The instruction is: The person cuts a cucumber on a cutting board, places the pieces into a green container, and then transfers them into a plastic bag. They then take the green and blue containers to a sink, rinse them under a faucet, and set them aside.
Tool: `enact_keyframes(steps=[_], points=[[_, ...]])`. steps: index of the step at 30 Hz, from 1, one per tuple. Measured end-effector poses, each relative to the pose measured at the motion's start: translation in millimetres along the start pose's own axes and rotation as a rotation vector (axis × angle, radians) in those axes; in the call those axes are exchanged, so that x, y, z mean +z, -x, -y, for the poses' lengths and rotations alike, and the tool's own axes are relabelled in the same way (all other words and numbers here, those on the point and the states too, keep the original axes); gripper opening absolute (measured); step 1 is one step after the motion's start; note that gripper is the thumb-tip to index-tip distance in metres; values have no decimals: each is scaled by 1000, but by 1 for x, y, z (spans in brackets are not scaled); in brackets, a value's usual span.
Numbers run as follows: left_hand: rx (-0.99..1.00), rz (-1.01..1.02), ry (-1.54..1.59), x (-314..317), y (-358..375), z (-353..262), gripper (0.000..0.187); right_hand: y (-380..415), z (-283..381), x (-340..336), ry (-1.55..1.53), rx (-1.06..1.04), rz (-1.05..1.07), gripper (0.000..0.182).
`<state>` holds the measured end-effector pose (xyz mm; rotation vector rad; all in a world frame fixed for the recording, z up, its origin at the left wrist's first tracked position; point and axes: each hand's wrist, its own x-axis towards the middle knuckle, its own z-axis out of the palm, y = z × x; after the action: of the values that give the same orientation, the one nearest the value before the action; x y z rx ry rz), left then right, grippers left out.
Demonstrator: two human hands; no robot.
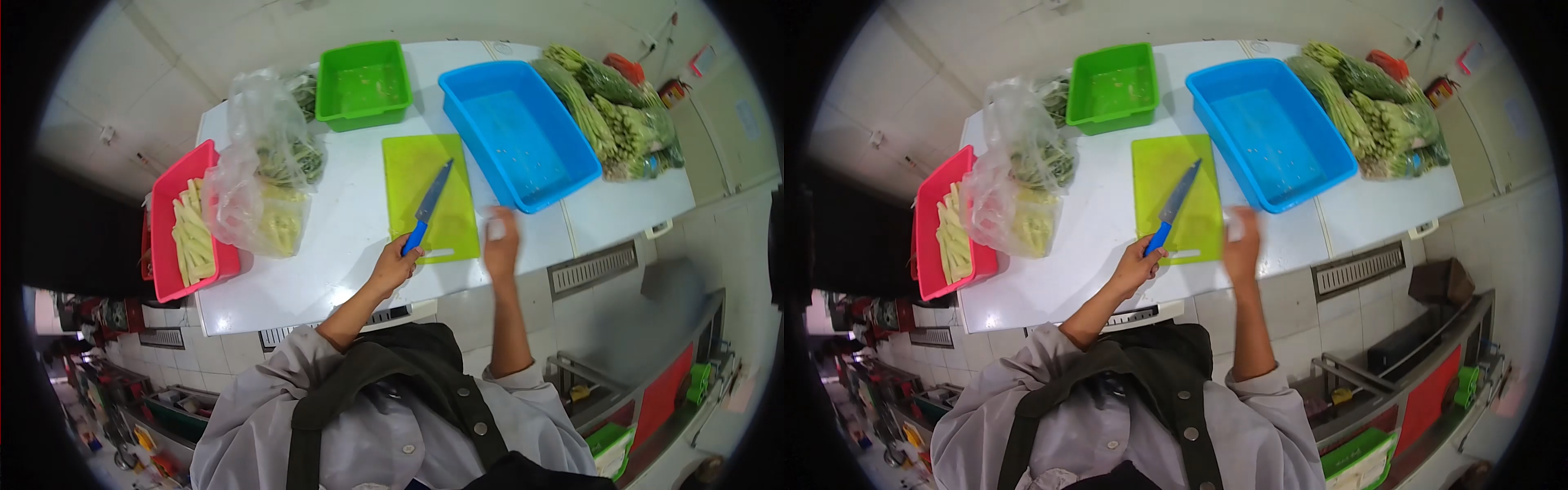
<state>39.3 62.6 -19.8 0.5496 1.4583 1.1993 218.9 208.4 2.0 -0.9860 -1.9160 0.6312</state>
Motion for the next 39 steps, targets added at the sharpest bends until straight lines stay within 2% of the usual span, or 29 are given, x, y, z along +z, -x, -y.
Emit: enact_keyframes(steps=[1, 2, 3, 4, 5, 6, 7, 8, 9, 11, 12, 14, 16, 19, 20, 21, 23, 25, 27, 29, 31, 34, 36, 39], points=[[12, -17, 3, -3, -5, 1, 36, -13, -22, -12, 32, 76, -253, 34], [5, -42, -70, -6, -9, 1, 36, -26, -50, -23, 138, 269, -441, 43], [-5, -65, -143, -9, -12, 3, 35, -40, -78, -34, 62, 372, -546, 48], [1, -73, -140, -12, -15, 7, 35, -56, -103, -42, -131, 576, -580, 52], [186, -166, -395, -16, -18, 10, 36, -62, -105, -48, -137, 569, -577, 52], [374, -260, -651, -20, -22, 11, 37, -69, -107, -53, -405, 711, -486, 52], [383, -267, -651, -22, -22, 6, 37, -76, -104, -56, -673, 844, -382, 53], [365, -296, -672, -26, -23, 1, 39, -80, -90, -48, -700, 802, -439, 44], [346, -325, -695, -30, -23, -4, 42, -79, -95, -47, -708, 794, -439, 44], [643, -548, -642, -46, -54, -12, 40, -75, -96, -46, -1000, 668, -366, 36], [388, -444, -287, -54, -74, -27, 43, -72, -91, -46, -1022, 679, -421, 34], [188, -419, 177, -66, -113, -71, 60, -64, -80, -53, -1046, 651, -427, 36], [73, -494, 516, -83, -170, -106, 62, -50, -61, -63, -1076, 630, -453, 40], [65, -590, 607, -95, -206, -151, 56, -24, -29, -73, -1166, 655, -475, 37], [28, -640, 651, -96, -216, -160, 48, -14, -22, -77, -1181, 634, -488, 37], [46, -621, 636, -105, -234, -157, 48, -2, -17, -82, -1194, 640, -482, 37], [140, -532, 814, -129, -271, -143, 30, 10, -3, -86, -1208, 647, -520, 38], [514, -460, 1071, -117, -258, -161, 17, 32, 11, -91, -1082, 610, -544, 37], [426, -152, 1104, -168, -284, -145, 16, 61, -9, -89, -1053, 666, -585, 33], [351, -282, 1082, -155, -240, -161, 18, 74, -16, -91, -1031, 667, -536, 28], [481, -301, 944, -123, -179, -177, 23, 75, -13, -90, -1033, 705, -569, 27], [553, -239, 839, -102, -117, -180, 29, 69, -13, -80, -1086, 732, -608, 26], [498, -221, 846, -101, -78, -177, 33, 73, -30, -69, -1136, 699, -642, 27], [460, -165, 823, -108, -36, -166, 42, 71, -15, -74, -1130, 709, -721, 30]])
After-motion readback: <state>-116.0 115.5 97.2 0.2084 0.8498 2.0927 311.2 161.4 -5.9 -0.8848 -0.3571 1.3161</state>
